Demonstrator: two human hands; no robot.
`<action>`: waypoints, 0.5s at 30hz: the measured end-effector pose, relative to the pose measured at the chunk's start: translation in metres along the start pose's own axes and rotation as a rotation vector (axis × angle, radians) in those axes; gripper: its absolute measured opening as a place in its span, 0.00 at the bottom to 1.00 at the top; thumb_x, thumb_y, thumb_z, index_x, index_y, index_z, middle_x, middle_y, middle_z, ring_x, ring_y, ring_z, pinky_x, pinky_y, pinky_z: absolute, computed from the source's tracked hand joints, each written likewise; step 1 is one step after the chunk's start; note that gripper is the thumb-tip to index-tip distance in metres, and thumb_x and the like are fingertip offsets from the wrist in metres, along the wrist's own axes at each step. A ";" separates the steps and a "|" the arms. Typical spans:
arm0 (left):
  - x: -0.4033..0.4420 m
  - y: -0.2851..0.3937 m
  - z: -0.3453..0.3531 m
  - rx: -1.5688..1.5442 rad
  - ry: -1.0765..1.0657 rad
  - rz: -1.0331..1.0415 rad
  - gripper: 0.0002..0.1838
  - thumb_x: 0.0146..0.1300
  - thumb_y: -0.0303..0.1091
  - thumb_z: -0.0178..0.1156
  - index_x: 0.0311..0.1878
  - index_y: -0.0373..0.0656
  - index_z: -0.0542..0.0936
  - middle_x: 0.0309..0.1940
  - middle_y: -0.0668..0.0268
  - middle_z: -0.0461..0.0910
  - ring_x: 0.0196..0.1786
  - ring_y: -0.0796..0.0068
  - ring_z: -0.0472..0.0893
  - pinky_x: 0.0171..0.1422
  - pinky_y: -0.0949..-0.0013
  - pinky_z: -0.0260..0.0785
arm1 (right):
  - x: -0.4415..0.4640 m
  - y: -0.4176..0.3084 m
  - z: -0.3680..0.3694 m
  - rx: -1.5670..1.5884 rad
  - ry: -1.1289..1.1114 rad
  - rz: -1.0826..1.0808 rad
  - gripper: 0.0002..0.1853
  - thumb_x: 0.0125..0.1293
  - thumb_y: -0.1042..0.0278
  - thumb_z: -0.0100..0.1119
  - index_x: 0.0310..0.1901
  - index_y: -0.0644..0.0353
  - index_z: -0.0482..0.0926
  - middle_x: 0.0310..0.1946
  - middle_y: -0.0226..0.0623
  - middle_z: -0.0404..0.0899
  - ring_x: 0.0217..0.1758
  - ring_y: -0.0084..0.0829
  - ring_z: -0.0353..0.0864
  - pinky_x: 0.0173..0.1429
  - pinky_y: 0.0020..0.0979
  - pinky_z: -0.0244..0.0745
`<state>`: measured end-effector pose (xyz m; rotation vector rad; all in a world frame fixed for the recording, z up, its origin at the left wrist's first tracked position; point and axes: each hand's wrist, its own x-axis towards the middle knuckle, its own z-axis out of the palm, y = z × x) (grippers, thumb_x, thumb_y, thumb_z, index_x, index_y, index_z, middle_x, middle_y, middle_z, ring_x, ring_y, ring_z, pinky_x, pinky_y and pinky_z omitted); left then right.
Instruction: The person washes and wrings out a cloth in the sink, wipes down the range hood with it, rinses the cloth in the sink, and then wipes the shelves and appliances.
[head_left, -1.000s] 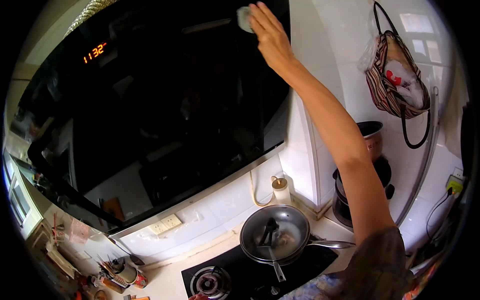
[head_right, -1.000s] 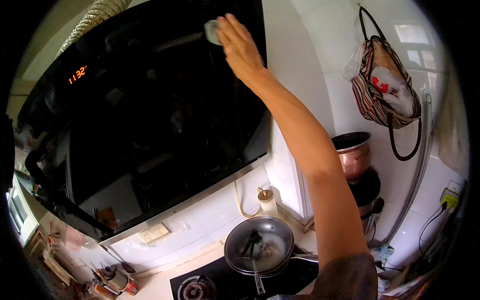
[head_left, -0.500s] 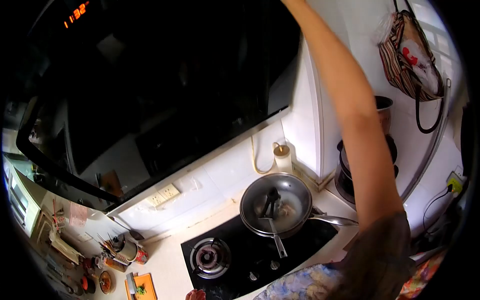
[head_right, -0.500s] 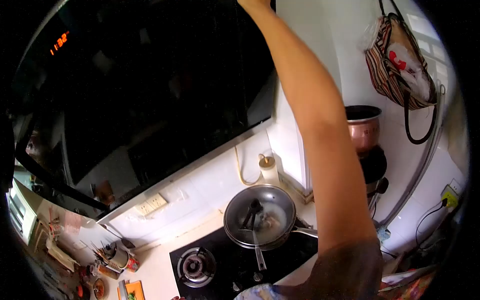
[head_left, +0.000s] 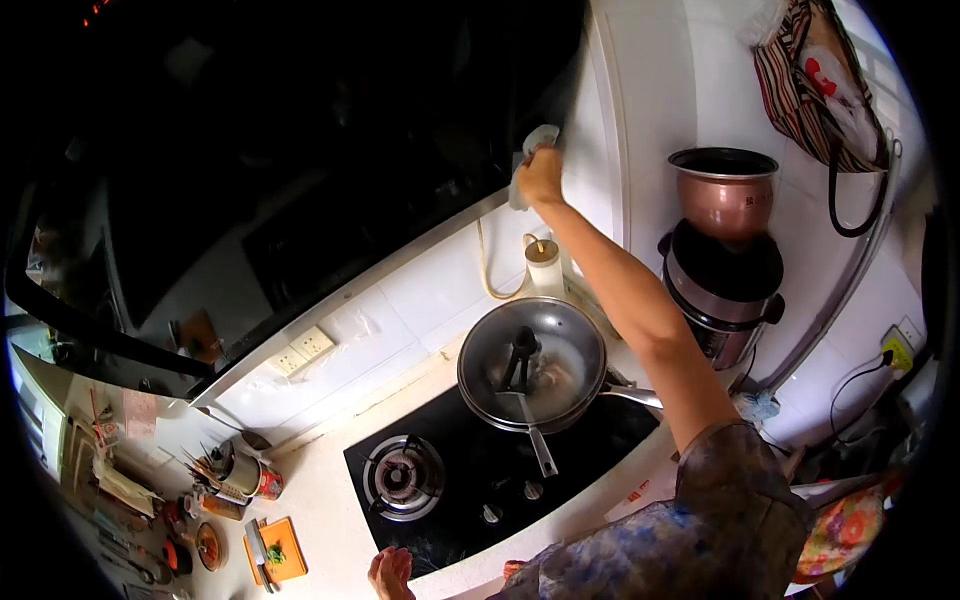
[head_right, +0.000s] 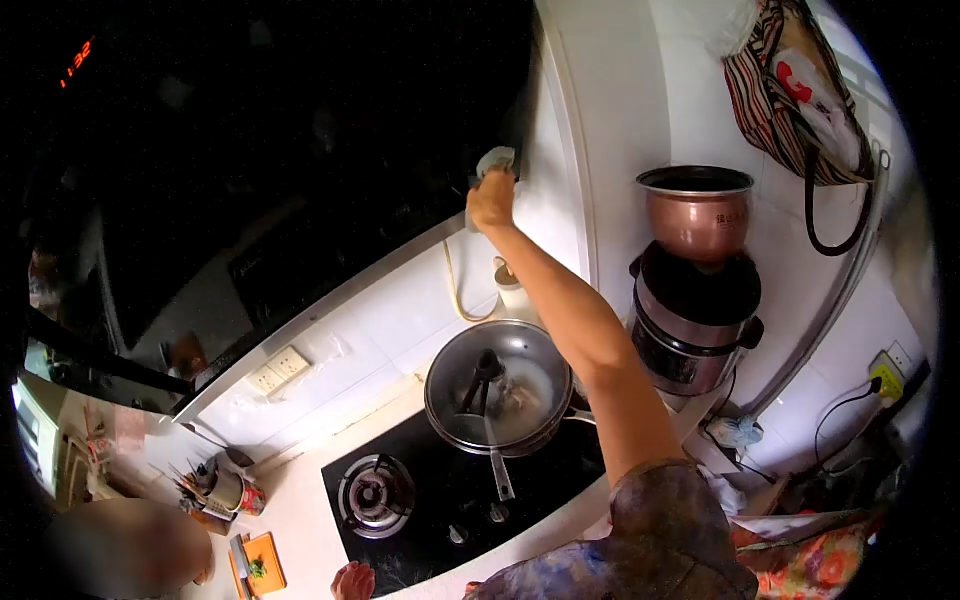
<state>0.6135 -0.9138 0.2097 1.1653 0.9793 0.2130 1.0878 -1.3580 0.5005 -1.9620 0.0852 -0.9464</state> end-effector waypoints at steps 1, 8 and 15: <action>-0.022 0.010 0.010 0.007 -0.019 0.048 0.14 0.61 0.39 0.53 0.43 0.37 0.73 0.35 0.59 0.78 0.36 0.68 0.78 0.39 0.72 0.71 | -0.002 0.000 -0.005 -0.078 0.177 -0.033 0.16 0.51 0.76 0.54 0.43 0.71 0.70 0.41 0.57 0.72 0.43 0.53 0.74 0.48 0.45 0.70; -0.071 0.017 0.005 0.042 0.003 0.186 0.12 0.58 0.38 0.54 0.38 0.39 0.75 0.29 0.59 0.81 0.31 0.73 0.80 0.36 0.74 0.70 | -0.003 -0.023 -0.024 0.125 -0.166 0.123 0.15 0.57 0.61 0.52 0.30 0.68 0.78 0.24 0.49 0.78 0.31 0.42 0.79 0.35 0.38 0.71; -0.100 0.021 -0.006 -0.016 -0.061 0.215 0.14 0.57 0.41 0.58 0.39 0.40 0.76 0.31 0.60 0.81 0.36 0.71 0.80 0.45 0.71 0.69 | -0.196 -0.090 -0.066 0.785 -0.829 0.371 0.25 0.54 0.48 0.61 0.44 0.62 0.74 0.29 0.35 0.77 0.21 0.19 0.73 0.19 0.20 0.68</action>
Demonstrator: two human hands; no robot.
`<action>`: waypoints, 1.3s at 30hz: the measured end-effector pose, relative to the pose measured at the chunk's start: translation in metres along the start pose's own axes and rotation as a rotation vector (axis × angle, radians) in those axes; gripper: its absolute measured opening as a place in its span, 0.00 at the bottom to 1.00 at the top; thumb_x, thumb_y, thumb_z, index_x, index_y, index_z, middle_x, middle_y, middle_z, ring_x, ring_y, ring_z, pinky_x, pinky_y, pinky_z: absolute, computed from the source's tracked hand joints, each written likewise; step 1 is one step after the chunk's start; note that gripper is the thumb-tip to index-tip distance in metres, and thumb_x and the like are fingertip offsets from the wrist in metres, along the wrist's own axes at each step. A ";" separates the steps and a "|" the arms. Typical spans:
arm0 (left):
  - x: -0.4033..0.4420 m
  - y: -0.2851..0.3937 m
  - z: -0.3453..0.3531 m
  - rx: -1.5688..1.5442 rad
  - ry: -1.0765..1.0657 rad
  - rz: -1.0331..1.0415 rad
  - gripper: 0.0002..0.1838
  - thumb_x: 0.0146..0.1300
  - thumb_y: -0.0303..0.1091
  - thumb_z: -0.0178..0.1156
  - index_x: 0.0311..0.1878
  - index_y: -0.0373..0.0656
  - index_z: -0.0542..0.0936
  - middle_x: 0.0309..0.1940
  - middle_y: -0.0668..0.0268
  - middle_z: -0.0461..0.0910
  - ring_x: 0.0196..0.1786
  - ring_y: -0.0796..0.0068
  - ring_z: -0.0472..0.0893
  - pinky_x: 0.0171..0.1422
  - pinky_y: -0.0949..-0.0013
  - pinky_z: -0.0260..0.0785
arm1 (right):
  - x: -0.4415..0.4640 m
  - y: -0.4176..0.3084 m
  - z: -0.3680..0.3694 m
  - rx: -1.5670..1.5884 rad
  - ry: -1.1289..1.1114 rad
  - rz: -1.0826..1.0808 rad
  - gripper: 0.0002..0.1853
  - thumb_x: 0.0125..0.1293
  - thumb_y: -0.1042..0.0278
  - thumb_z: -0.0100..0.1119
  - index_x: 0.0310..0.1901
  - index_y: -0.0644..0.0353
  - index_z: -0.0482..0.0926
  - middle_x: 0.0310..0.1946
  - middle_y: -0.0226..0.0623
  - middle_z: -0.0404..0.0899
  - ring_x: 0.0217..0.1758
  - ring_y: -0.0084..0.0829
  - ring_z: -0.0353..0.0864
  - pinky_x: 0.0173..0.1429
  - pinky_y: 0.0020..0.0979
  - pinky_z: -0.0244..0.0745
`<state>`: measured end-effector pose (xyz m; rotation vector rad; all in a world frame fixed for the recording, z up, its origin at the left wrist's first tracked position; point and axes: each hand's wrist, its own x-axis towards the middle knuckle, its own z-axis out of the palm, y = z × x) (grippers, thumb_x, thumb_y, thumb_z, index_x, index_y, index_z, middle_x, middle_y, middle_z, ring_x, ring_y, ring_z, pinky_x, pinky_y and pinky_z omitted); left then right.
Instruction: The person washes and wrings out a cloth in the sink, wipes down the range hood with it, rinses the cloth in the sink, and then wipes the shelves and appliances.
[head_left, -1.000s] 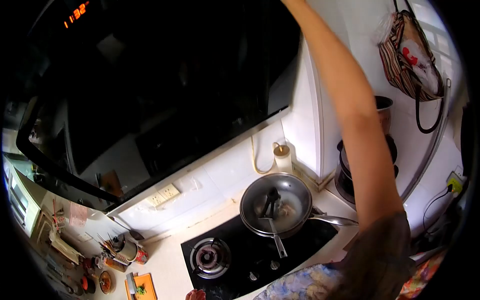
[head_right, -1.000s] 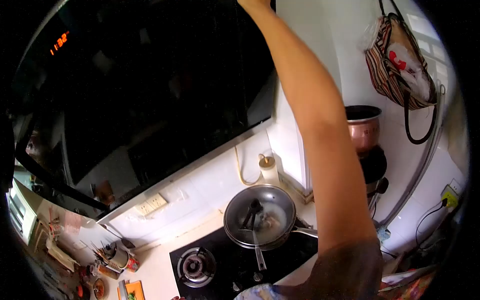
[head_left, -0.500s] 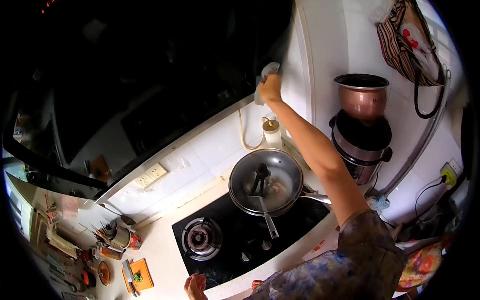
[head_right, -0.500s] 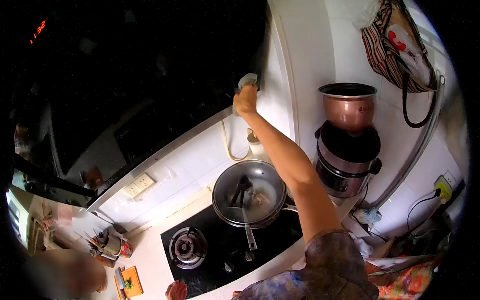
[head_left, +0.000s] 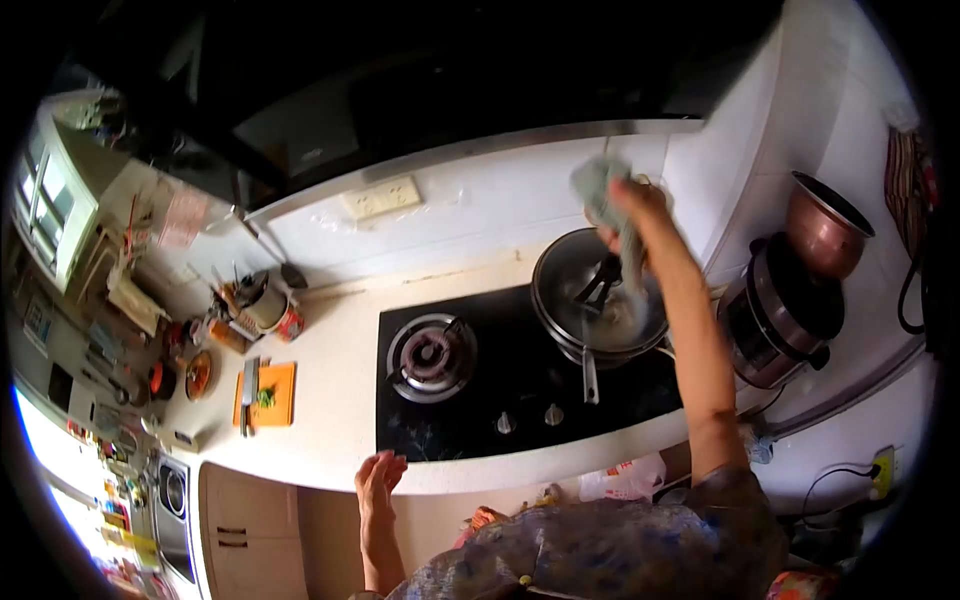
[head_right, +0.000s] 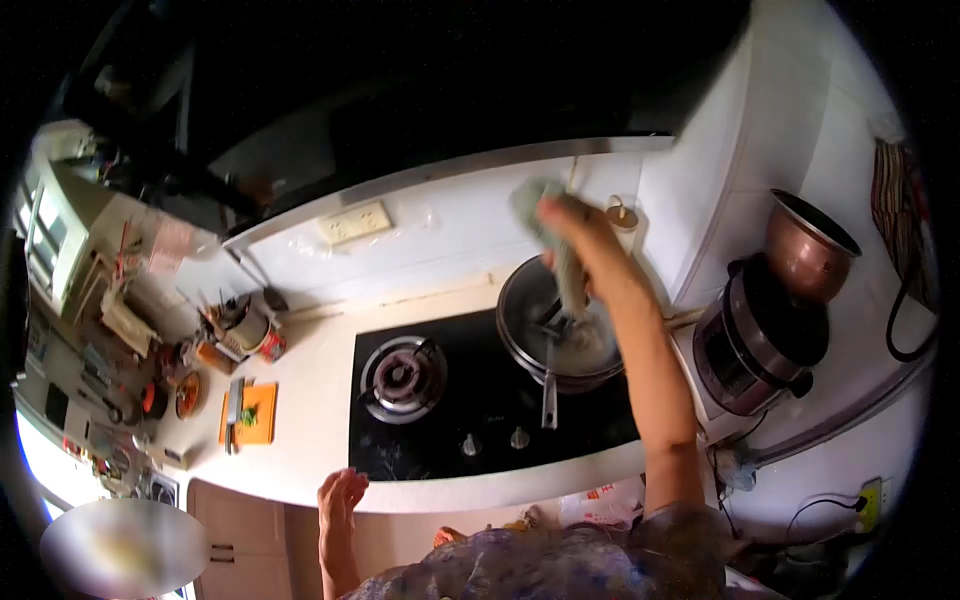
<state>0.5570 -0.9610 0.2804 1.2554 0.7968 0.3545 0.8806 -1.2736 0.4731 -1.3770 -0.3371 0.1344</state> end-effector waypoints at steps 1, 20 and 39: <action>-0.002 0.002 -0.003 0.000 -0.021 -0.018 0.14 0.57 0.40 0.59 0.40 0.40 0.76 0.32 0.60 0.81 0.38 0.72 0.80 0.49 0.70 0.68 | -0.025 0.017 0.022 -0.036 -0.118 -0.035 0.28 0.51 0.50 0.64 0.45 0.66 0.74 0.29 0.38 0.77 0.21 0.24 0.77 0.21 0.22 0.72; -0.138 -0.063 -0.337 -0.257 0.209 0.208 0.12 0.51 0.24 0.62 0.38 0.37 0.73 0.37 0.66 0.76 0.43 0.77 0.74 0.48 0.72 0.66 | -0.366 0.201 0.500 -0.266 -1.483 -0.124 0.20 0.64 0.53 0.51 0.37 0.67 0.74 0.33 0.42 0.74 0.36 0.31 0.74 0.38 0.33 0.67; -0.092 -0.038 -0.562 -0.704 0.512 0.282 0.12 0.56 0.26 0.58 0.42 0.46 0.69 0.39 0.70 0.71 0.43 0.81 0.72 0.47 0.76 0.65 | -0.398 0.388 0.741 0.023 -0.945 0.368 0.14 0.56 0.70 0.61 0.43 0.64 0.75 0.30 0.30 0.75 0.29 0.17 0.71 0.33 0.21 0.70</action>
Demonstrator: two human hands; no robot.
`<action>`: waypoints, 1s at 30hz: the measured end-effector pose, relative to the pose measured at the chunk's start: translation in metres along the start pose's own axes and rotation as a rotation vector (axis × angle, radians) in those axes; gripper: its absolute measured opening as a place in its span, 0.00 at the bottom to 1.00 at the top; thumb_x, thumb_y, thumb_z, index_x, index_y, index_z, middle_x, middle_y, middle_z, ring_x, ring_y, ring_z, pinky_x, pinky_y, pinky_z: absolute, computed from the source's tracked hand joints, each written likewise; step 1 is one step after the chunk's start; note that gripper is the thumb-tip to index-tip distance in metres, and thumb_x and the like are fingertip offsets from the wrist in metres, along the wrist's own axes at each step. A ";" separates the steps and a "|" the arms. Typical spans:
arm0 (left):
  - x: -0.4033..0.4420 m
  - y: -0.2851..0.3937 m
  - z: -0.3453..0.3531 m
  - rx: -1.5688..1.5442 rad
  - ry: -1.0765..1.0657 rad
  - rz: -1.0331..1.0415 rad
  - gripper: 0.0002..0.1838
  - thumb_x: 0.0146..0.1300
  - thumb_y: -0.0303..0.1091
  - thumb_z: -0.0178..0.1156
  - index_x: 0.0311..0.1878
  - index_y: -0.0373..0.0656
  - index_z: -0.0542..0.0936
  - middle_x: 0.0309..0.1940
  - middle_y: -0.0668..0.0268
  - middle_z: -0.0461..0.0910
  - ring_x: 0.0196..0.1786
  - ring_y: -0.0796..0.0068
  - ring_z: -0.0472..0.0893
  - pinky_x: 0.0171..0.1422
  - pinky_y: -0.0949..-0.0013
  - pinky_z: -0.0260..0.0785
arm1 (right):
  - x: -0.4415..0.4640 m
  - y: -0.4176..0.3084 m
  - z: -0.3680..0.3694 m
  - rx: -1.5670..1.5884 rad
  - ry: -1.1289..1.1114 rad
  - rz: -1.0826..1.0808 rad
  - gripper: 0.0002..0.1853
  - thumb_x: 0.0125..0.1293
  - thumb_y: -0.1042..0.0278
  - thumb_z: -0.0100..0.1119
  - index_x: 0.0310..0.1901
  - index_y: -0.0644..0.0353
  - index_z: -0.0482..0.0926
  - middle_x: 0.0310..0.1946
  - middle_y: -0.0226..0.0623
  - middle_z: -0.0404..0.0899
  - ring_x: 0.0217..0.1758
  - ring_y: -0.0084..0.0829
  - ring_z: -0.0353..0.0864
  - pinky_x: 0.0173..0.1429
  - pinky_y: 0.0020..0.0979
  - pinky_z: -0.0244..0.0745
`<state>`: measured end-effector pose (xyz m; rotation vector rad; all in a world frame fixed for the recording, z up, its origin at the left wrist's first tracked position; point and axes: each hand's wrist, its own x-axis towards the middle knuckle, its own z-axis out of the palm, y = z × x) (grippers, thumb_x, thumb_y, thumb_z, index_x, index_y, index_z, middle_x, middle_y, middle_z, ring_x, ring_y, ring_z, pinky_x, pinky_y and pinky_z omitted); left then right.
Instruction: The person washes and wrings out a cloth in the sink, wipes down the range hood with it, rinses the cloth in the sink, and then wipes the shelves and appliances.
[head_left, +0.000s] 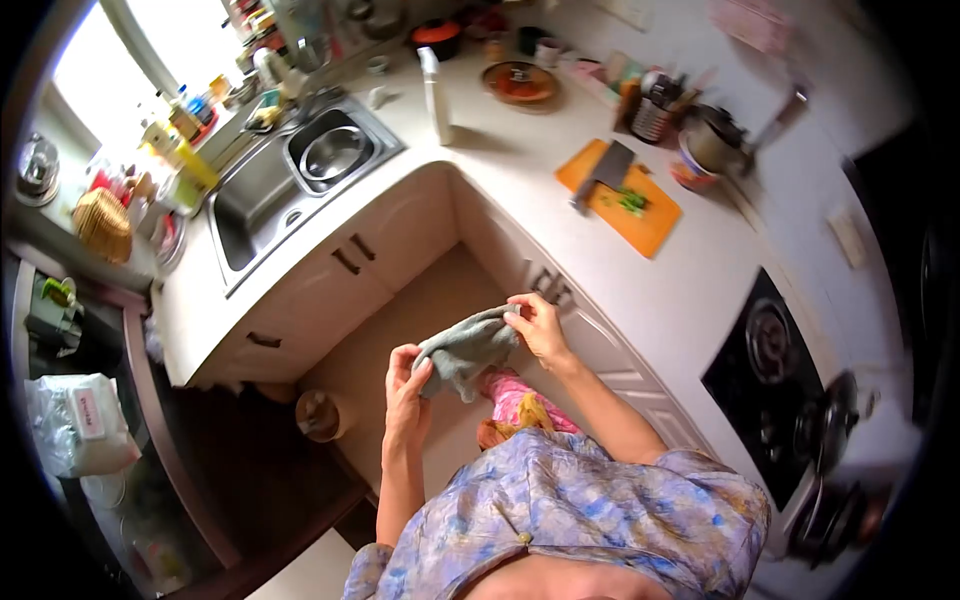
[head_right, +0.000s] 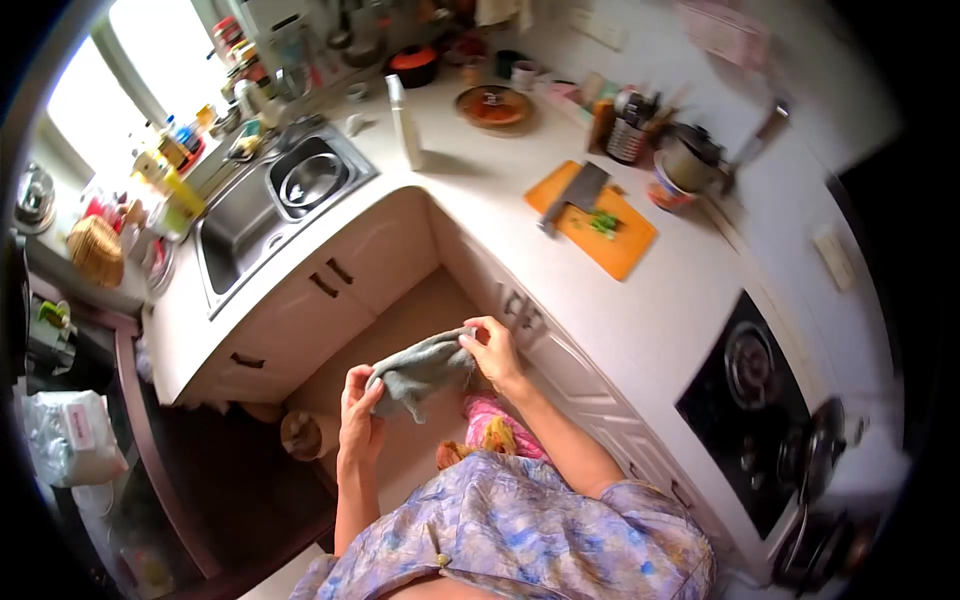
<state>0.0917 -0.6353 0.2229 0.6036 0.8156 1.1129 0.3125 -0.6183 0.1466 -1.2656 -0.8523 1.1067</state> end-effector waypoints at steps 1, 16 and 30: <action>0.018 0.007 0.001 -0.004 0.012 -0.010 0.12 0.56 0.26 0.58 0.42 0.46 0.69 0.39 0.70 0.71 0.44 0.80 0.72 0.48 0.75 0.65 | 0.018 -0.001 0.005 -0.068 -0.066 0.119 0.17 0.57 0.67 0.61 0.47 0.63 0.73 0.36 0.34 0.75 0.35 0.21 0.72 0.39 0.23 0.71; 0.244 0.148 -0.019 0.005 0.128 0.128 0.12 0.58 0.28 0.58 0.44 0.46 0.70 0.39 0.69 0.75 0.43 0.79 0.74 0.48 0.72 0.68 | 0.245 -0.053 0.161 0.258 -0.711 0.342 0.11 0.57 0.84 0.45 0.41 0.63 0.70 0.32 0.35 0.75 0.30 0.24 0.77 0.32 0.26 0.77; 0.511 0.182 -0.157 -0.101 0.323 0.064 0.27 0.62 0.44 0.55 0.60 0.39 0.64 0.54 0.63 0.71 0.58 0.72 0.67 0.65 0.69 0.52 | 0.478 -0.005 0.314 -0.672 -0.479 -0.257 0.22 0.47 0.76 0.49 0.48 0.65 0.74 0.58 0.49 0.63 0.60 0.42 0.65 0.63 0.32 0.60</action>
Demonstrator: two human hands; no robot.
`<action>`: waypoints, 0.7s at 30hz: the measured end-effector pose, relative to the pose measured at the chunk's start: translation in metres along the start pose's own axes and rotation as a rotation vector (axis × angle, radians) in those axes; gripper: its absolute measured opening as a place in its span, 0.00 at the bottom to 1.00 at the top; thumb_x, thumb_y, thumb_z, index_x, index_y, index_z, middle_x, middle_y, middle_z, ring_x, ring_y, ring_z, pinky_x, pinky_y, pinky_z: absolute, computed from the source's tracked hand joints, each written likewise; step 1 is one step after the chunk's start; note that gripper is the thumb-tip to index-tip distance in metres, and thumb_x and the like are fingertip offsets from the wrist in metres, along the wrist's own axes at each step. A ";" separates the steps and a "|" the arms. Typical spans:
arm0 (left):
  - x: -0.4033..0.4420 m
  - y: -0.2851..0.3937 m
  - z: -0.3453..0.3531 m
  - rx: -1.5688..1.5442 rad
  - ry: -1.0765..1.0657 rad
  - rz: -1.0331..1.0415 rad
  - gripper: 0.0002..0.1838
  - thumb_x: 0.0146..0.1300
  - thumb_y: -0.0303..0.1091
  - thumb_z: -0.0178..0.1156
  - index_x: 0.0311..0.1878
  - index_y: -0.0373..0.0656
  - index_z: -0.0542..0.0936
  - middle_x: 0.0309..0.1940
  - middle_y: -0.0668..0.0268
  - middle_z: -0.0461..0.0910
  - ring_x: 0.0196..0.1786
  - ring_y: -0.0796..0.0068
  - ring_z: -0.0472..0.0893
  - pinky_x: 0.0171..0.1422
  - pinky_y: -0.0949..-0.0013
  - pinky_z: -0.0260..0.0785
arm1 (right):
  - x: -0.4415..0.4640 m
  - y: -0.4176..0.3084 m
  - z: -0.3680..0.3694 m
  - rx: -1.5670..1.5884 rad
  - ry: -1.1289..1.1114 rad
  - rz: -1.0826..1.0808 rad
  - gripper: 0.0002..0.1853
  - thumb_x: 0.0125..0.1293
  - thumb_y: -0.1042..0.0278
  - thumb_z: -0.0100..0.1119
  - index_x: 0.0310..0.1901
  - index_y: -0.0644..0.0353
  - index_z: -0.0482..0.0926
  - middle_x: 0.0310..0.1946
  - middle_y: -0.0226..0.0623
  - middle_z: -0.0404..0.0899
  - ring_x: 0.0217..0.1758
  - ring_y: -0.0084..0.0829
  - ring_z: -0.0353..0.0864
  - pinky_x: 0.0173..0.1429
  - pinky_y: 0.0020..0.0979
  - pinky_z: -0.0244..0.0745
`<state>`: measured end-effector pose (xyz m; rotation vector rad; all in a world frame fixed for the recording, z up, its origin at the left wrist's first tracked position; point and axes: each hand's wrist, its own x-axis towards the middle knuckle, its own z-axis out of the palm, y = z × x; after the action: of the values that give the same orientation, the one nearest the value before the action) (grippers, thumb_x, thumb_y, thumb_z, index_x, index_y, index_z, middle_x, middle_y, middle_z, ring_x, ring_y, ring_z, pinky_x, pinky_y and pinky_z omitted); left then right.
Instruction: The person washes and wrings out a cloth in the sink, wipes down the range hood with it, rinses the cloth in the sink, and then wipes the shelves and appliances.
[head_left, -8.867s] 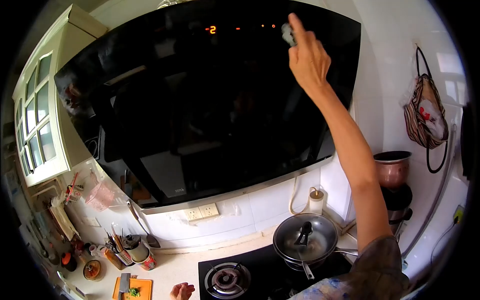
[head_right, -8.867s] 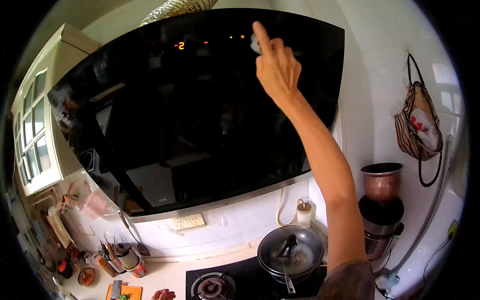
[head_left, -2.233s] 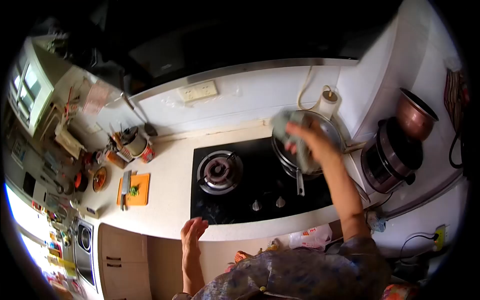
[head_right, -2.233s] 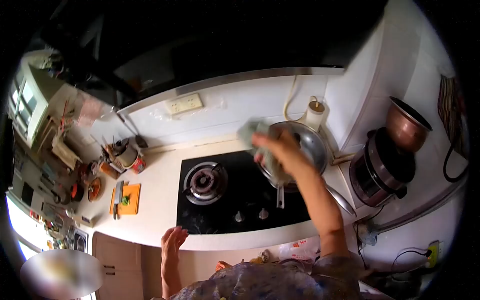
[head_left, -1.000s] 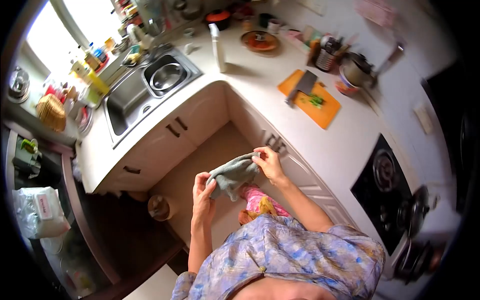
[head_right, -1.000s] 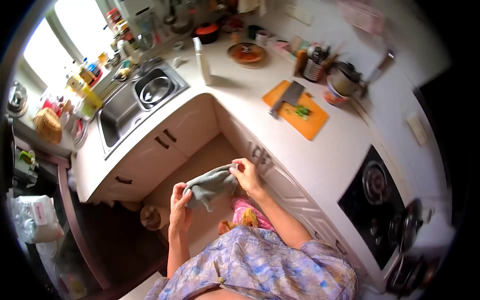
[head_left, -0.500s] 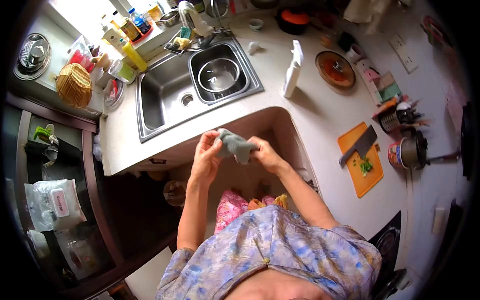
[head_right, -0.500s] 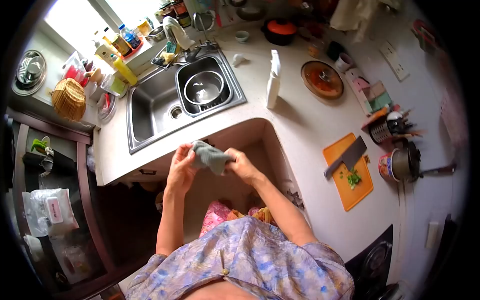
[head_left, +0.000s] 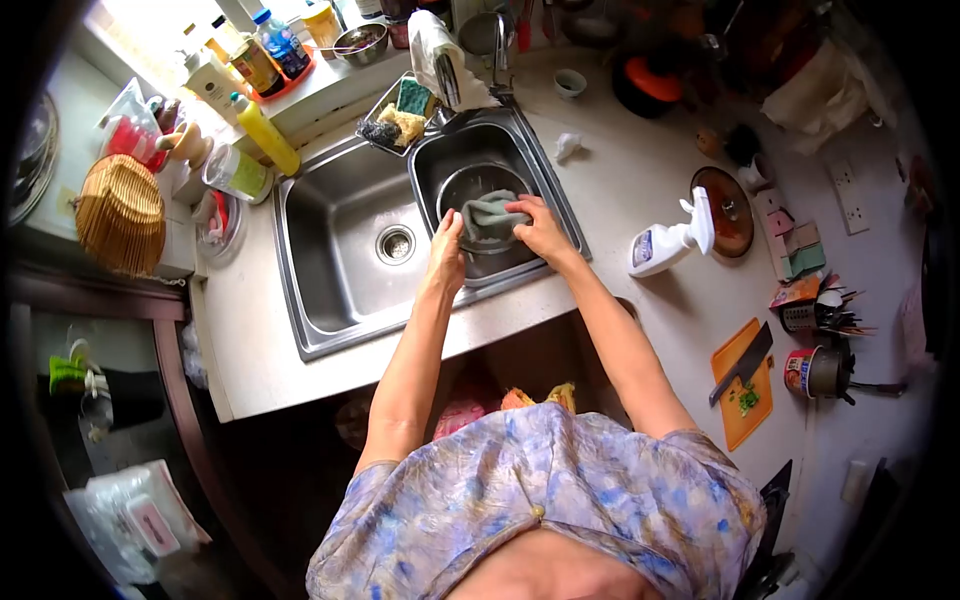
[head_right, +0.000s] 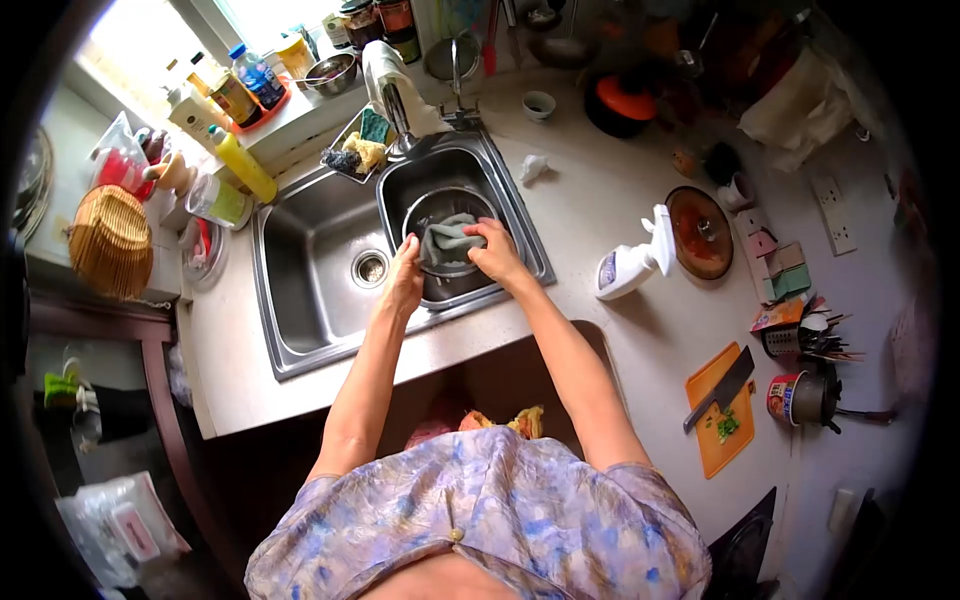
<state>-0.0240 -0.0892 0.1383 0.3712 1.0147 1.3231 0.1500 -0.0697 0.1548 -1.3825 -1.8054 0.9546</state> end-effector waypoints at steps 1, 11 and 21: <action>0.010 -0.002 -0.005 -0.034 0.016 -0.059 0.26 0.63 0.46 0.54 0.59 0.40 0.66 0.55 0.65 0.70 0.59 0.73 0.66 0.66 0.69 0.51 | 0.009 0.006 0.007 -0.001 0.001 0.016 0.22 0.47 0.76 0.49 0.48 0.65 0.74 0.58 0.49 0.63 0.60 0.42 0.65 0.63 0.32 0.60; 0.081 -0.031 -0.010 -0.125 0.154 -0.448 0.34 0.62 0.64 0.38 0.59 0.45 0.68 0.60 0.65 0.67 0.65 0.66 0.60 0.69 0.62 0.46 | 0.057 0.041 0.078 -0.615 -0.357 0.242 0.31 0.59 0.59 0.51 0.63 0.61 0.57 0.64 0.57 0.51 0.67 0.56 0.48 0.66 0.54 0.47; 0.130 -0.053 -0.026 -0.364 0.094 -0.547 0.28 0.61 0.59 0.46 0.50 0.44 0.73 0.47 0.61 0.76 0.50 0.59 0.74 0.57 0.55 0.65 | 0.082 0.056 0.092 0.491 -0.084 0.705 0.32 0.49 0.85 0.51 0.60 0.55 0.65 0.39 0.38 0.77 0.17 0.28 0.72 0.11 0.24 0.63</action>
<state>-0.0228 0.0079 0.0333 -0.2369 0.8481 0.9987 0.0815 0.0052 0.0657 -1.6747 -1.0033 1.6970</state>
